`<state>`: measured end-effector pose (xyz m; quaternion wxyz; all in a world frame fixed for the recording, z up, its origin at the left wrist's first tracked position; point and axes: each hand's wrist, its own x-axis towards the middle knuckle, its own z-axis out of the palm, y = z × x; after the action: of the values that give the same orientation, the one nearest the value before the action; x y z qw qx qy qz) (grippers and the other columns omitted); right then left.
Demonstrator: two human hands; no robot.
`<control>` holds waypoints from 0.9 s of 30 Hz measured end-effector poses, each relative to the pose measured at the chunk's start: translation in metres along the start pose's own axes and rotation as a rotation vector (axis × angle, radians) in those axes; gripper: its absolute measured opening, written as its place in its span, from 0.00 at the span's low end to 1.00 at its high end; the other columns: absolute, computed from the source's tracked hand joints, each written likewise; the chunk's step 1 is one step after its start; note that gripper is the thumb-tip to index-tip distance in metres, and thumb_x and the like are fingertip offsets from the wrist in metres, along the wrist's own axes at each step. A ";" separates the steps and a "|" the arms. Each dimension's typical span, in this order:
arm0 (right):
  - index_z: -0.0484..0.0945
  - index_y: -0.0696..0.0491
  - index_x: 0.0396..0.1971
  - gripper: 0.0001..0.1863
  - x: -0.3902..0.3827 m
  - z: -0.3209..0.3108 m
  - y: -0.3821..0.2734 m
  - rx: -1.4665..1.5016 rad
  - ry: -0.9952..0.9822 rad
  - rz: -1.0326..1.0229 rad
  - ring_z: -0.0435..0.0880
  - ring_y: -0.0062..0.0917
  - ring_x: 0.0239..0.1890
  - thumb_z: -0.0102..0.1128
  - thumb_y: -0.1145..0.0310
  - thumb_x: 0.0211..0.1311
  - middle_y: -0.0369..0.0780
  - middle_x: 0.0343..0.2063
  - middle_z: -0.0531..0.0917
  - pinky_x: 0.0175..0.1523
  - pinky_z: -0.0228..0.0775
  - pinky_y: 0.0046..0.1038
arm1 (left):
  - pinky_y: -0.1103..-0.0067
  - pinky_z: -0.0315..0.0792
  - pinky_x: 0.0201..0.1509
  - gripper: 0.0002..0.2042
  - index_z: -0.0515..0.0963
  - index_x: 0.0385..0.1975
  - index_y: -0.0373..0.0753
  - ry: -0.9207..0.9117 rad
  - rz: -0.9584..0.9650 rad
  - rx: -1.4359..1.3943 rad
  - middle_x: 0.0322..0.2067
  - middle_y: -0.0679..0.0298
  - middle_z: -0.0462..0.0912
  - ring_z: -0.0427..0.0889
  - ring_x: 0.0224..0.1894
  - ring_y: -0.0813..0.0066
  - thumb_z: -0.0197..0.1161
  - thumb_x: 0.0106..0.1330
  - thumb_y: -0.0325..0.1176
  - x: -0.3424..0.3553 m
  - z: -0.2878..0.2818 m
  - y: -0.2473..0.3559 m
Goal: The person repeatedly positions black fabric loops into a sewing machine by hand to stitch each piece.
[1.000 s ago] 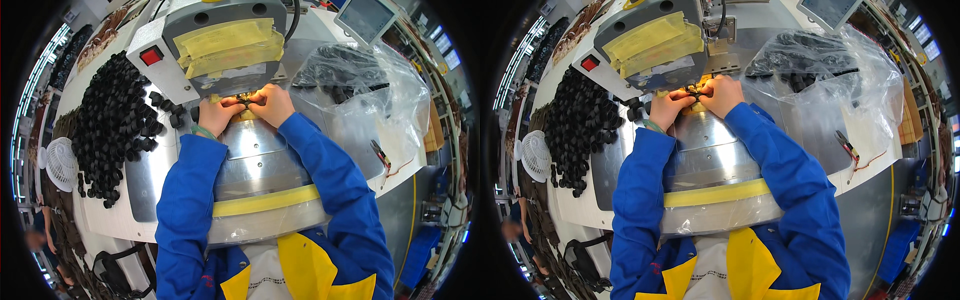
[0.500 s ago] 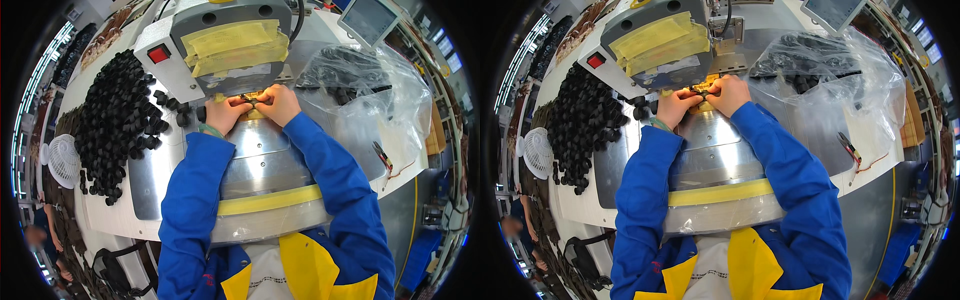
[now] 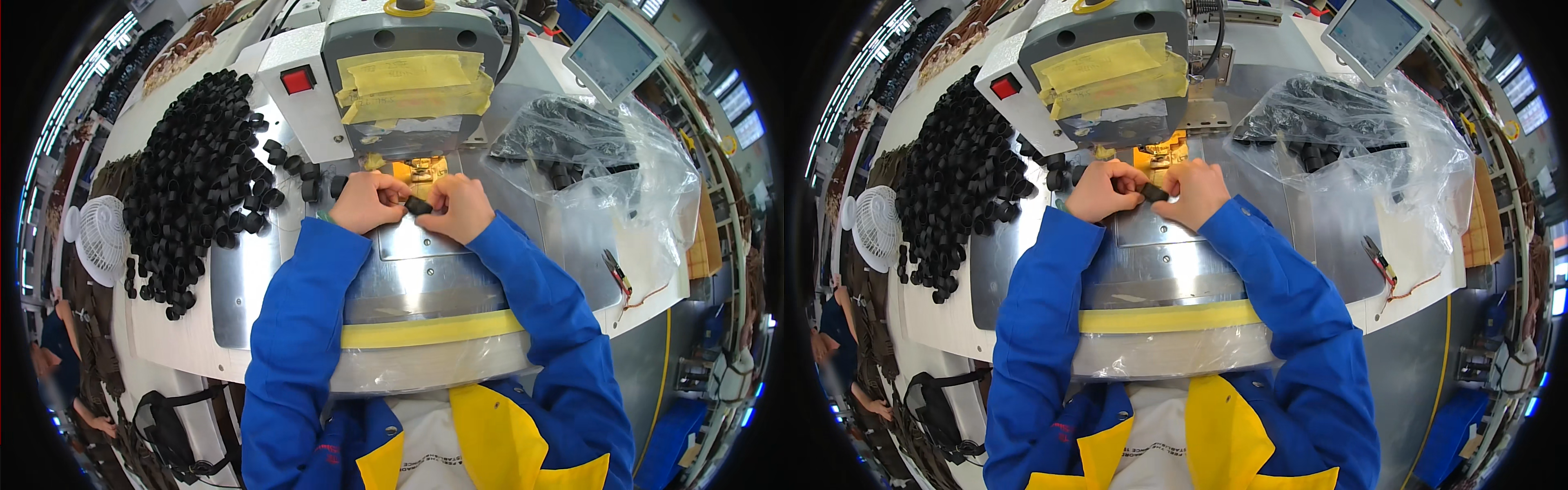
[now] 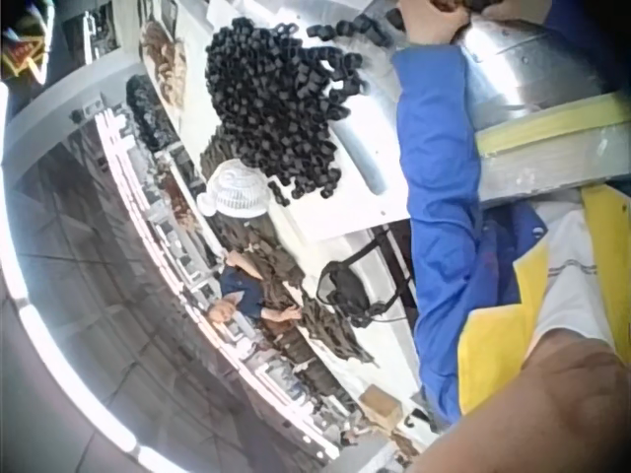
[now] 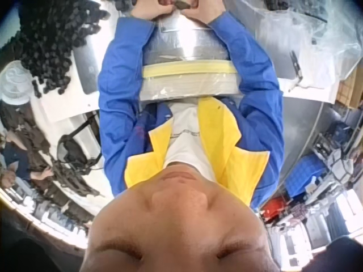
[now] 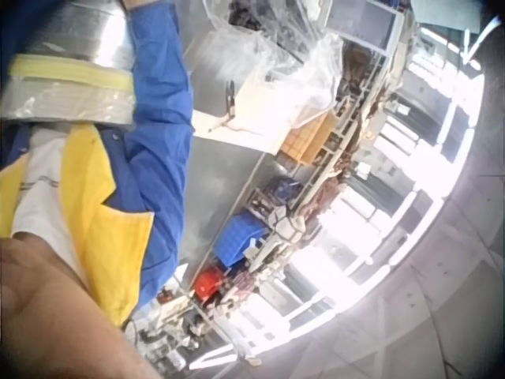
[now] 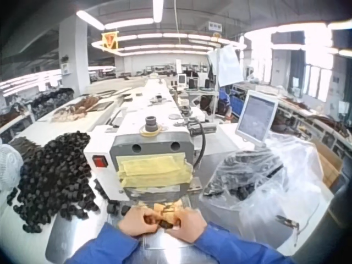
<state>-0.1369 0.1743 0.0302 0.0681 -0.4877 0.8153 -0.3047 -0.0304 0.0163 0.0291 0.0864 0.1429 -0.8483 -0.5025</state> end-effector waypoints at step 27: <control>0.73 0.54 0.22 0.05 -0.054 -0.095 0.042 -0.407 0.325 -0.253 0.72 0.33 0.36 0.57 0.70 0.44 0.39 0.28 0.75 0.43 0.63 0.33 | 0.81 0.67 0.42 0.08 0.78 0.29 0.32 0.310 0.187 0.110 0.29 0.59 0.78 0.76 0.34 0.72 0.57 0.48 0.20 -0.020 -0.069 -0.046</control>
<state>-0.1797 0.2750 0.0729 -0.2015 -0.5337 0.7927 -0.2150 0.0161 -0.0551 0.0222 0.2544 0.1438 -0.8607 -0.4170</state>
